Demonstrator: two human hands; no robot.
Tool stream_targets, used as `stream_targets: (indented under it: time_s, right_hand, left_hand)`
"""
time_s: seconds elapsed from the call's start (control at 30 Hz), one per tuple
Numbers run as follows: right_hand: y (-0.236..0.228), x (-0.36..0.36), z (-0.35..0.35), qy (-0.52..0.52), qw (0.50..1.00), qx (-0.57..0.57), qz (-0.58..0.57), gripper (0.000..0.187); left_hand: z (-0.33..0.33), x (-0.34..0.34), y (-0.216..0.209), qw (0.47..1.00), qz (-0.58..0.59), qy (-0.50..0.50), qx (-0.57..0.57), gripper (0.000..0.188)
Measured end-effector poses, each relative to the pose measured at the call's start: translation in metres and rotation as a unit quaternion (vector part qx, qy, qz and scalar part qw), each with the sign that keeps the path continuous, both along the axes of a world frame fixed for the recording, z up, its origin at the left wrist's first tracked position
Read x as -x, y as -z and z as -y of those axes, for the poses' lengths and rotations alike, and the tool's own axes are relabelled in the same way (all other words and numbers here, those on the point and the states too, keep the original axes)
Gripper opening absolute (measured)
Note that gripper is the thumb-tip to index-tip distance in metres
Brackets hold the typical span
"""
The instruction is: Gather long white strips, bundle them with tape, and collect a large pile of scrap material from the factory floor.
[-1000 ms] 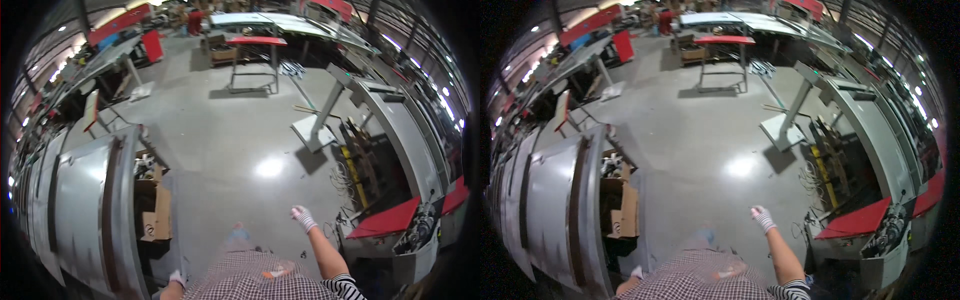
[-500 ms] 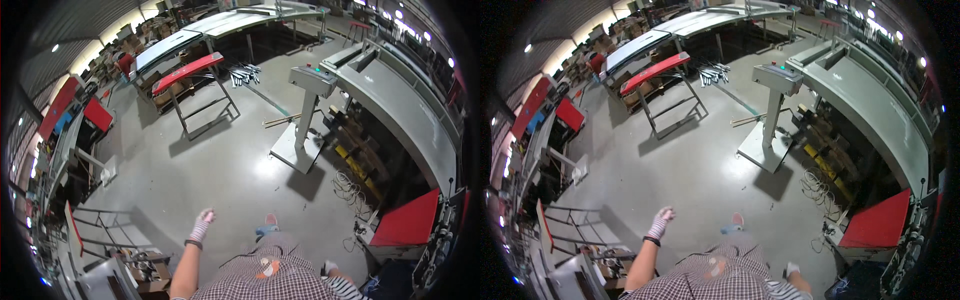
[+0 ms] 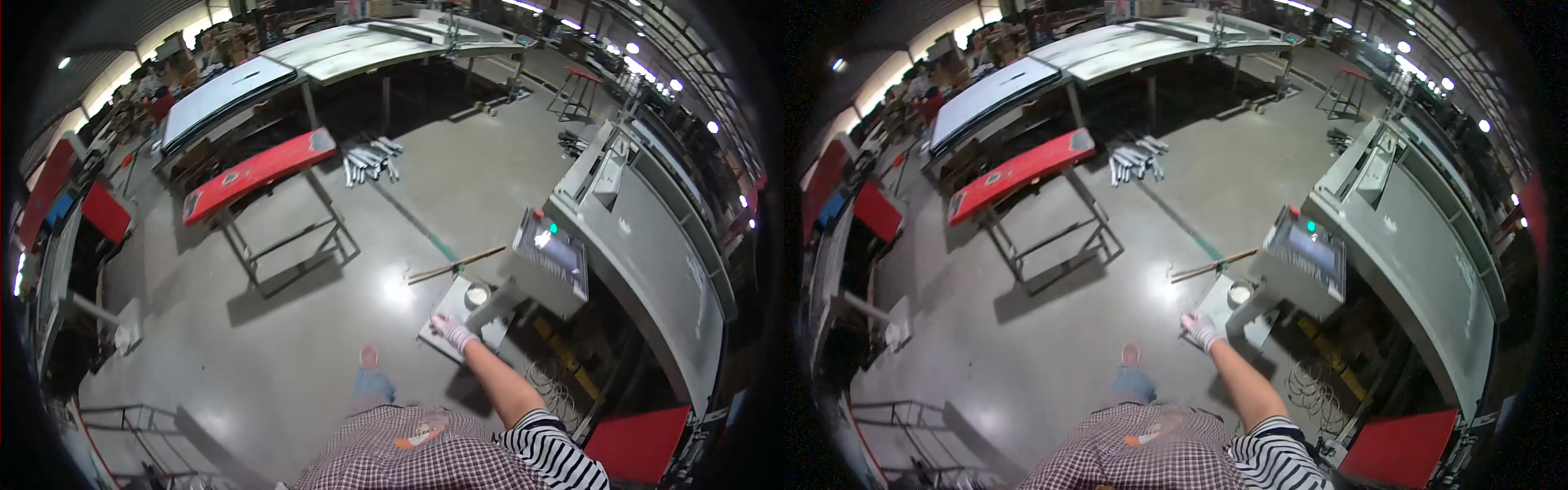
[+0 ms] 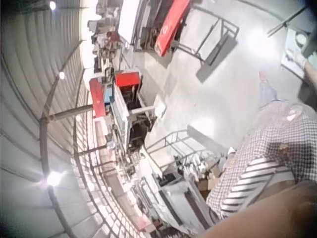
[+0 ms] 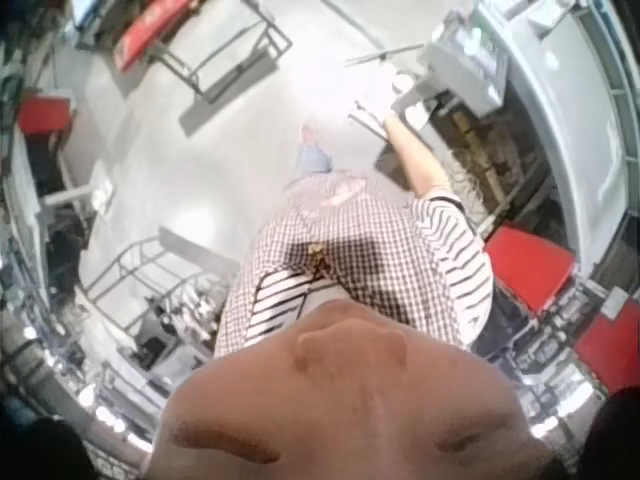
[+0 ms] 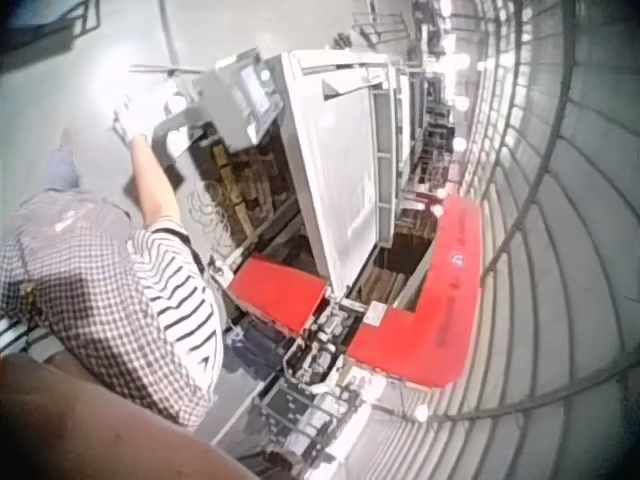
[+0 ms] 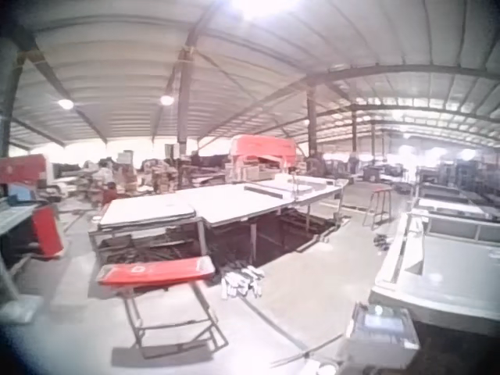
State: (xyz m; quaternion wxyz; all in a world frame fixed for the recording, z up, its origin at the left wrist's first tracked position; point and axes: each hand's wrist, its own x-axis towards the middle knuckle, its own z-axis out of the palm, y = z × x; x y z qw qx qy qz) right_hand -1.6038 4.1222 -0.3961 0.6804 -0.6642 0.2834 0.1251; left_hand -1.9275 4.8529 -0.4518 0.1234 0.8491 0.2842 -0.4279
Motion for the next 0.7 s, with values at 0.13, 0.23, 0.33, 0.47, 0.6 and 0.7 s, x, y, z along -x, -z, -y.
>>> stream_targets:
  time_s: [0.13,0.23,0.33,0.47,0.6,0.7]
  right_hand:
    - [0.076,-0.076,0.048,-0.096,0.954,0.227,-0.169,0.051]
    - [0.064,-0.129,0.058,-0.062,0.959,0.185,-0.205,0.055]
    - [0.091,-0.207,0.097,-0.003,0.945,0.211,-0.25,0.052]
    - [0.106,-0.368,0.167,-0.065,0.934,0.253,-0.244,0.042]
    - [0.161,-0.527,0.28,-0.035,0.963,0.216,-0.156,0.042]
    - [0.153,-0.619,0.377,-0.018,0.991,0.1,-0.091,0.052]
  left_hand:
    - [0.065,-0.36,0.036,0.989,0.122,0.048,0.075,0.04]
    - [0.174,-0.6,0.02,0.846,0.178,-0.334,0.376,0.031]
    - [0.375,-0.866,-0.054,0.845,0.283,-0.155,0.426,0.031]
    - [0.591,-1.072,-0.108,0.796,0.368,0.061,0.476,0.034]
    - [0.747,-1.182,-0.126,0.705,0.495,0.4,0.314,0.041]
    - [0.775,-1.244,-0.087,0.766,0.436,0.433,0.188,0.052]
